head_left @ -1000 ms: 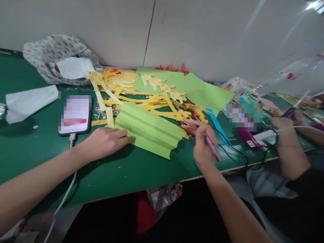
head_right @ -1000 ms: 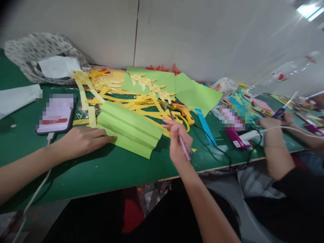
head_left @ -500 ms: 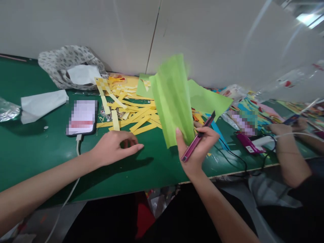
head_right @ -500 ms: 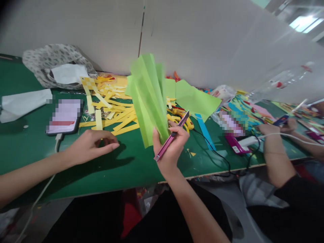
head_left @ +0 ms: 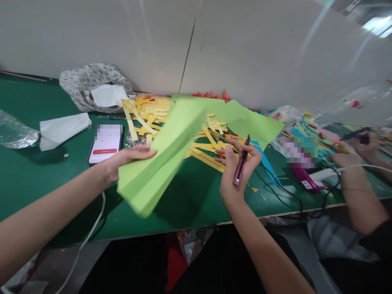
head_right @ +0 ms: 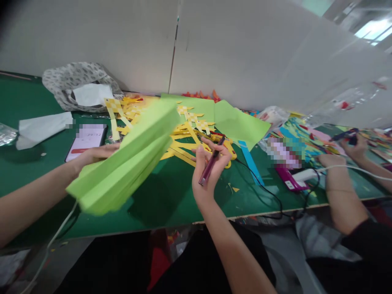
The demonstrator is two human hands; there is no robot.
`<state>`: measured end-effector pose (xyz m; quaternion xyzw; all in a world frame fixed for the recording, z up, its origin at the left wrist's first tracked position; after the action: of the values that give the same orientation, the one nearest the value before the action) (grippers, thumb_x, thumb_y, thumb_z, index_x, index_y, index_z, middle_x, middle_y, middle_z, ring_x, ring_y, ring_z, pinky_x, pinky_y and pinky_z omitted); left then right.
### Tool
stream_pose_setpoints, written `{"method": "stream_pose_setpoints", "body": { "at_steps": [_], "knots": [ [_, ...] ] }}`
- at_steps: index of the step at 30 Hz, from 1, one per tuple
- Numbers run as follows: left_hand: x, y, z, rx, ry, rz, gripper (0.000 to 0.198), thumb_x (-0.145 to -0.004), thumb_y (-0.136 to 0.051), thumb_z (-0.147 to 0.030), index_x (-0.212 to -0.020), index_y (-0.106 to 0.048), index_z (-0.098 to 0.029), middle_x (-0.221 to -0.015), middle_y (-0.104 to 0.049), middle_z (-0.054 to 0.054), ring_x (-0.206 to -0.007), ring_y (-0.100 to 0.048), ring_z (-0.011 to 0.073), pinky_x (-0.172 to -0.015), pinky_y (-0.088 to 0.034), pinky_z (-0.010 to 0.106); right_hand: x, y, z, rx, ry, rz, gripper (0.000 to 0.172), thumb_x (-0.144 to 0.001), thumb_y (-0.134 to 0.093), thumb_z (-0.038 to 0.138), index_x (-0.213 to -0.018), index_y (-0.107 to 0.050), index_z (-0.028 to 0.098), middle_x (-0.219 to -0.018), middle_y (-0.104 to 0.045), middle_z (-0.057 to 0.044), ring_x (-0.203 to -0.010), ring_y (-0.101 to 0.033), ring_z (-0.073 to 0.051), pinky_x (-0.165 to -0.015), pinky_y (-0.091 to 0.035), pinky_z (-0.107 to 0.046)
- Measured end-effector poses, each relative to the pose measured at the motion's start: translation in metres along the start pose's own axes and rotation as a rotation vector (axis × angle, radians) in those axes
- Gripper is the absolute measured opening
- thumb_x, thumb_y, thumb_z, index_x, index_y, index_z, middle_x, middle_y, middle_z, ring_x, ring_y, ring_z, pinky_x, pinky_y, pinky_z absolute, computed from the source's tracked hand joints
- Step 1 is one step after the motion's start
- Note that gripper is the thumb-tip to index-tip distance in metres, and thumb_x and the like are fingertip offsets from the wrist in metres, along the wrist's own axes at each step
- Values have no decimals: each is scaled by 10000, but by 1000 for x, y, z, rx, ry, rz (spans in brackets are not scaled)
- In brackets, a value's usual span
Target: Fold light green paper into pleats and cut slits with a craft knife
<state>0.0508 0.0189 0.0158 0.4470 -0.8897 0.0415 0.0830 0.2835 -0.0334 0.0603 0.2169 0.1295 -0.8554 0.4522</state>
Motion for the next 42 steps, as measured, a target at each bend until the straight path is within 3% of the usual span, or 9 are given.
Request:
{"method": "stream_pose_setpoints", "body": {
  "at_steps": [3, 6, 9, 12, 18, 22, 26, 31, 42],
  "knots": [
    [1, -11, 20, -268, 184, 306, 288, -712, -658, -437, -876, -665, -201, -832, -680, 24, -723, -621, 182, -606, -474, 258, -9, 7, -4, 21, 23, -33, 271, -860, -578, 327, -967, -340, 256, -1128, -599, -48, -811, -663, -142, -721, -540, -324],
    [-7, -22, 19, -630, 76, 427, 291, -818, -543, -457, -772, -625, -181, -754, -631, 11, -681, -577, 161, -567, -400, 240, -13, 10, -11, 61, 5, -35, 268, -865, -559, 370, -994, -351, 262, -1154, -588, -45, -793, -665, -138, -650, -543, -297],
    [-17, -19, 8, -1072, -55, 211, 269, -867, -484, -407, -823, -617, -177, -737, -625, 31, -678, -580, 191, -536, -344, 258, -15, 12, -11, 86, 5, -49, 279, -862, -555, 407, -1034, -398, 253, -1104, -618, -45, -812, -659, -145, -669, -542, -299],
    [-19, -22, 1, -1295, -165, 15, 286, -878, -504, -375, -1093, -585, -205, -1024, -673, 66, -874, -627, 248, -575, -372, 264, -14, 5, -5, 76, -17, 49, 321, -894, -475, 489, -1086, -509, 233, -918, -671, -28, -732, -649, -148, -681, -531, -308],
    [-18, -35, 7, -1320, -294, -117, 390, -904, -485, -408, -1243, -495, -216, -1175, -626, 73, -1020, -614, 240, -635, -450, 257, 4, -37, -1, 101, -143, 656, 614, -860, -338, 685, -864, -750, 230, -647, -675, -33, -712, -659, -185, -767, -521, -336],
    [-12, -19, 6, -1248, -188, -193, 459, -862, -515, -487, -1202, -505, -179, -1093, -643, 87, -936, -627, 248, -623, -447, 279, 9, -49, -16, 17, -386, 767, 700, -800, -349, 755, -829, -759, 188, -679, -712, -66, -626, -669, -188, -706, -548, -350],
    [-5, -4, 10, -1098, -92, -127, 430, -817, -555, -479, -1139, -531, -196, -930, -666, 48, -790, -622, 212, -577, -413, 268, 13, -50, -29, 43, -570, 802, 526, -775, -544, 657, -775, -723, 163, -742, -716, -80, -643, -672, -178, -688, -555, -335],
    [-4, -3, 19, -976, -57, -31, 281, -791, -593, -397, -1010, -599, -220, -785, -648, 5, -688, -590, 168, -561, -387, 253, 21, -50, -28, 250, -481, 1028, 244, -703, -750, 362, -867, -697, 190, -880, -711, -57, -804, -659, -179, -722, -523, -299],
    [-5, 1, 17, -909, -288, -69, 205, -851, -529, -334, -896, -660, -182, -772, -613, 29, -634, -533, 124, -577, -382, 228, 34, -55, -61, 80, -696, 786, 194, -608, -783, 283, -693, -661, 158, -622, -665, -9, -562, -596, -104, -583, -493, -247]
  ]
}}
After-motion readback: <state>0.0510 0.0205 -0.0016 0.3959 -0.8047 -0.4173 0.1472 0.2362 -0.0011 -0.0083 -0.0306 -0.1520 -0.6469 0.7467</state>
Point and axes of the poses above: each hand's wrist, its own x-axis away from the middle knuckle, its own y-axis out of the back of the hand, z = x × y, the point moved 7 cm from there along -x, towards the middle knuckle
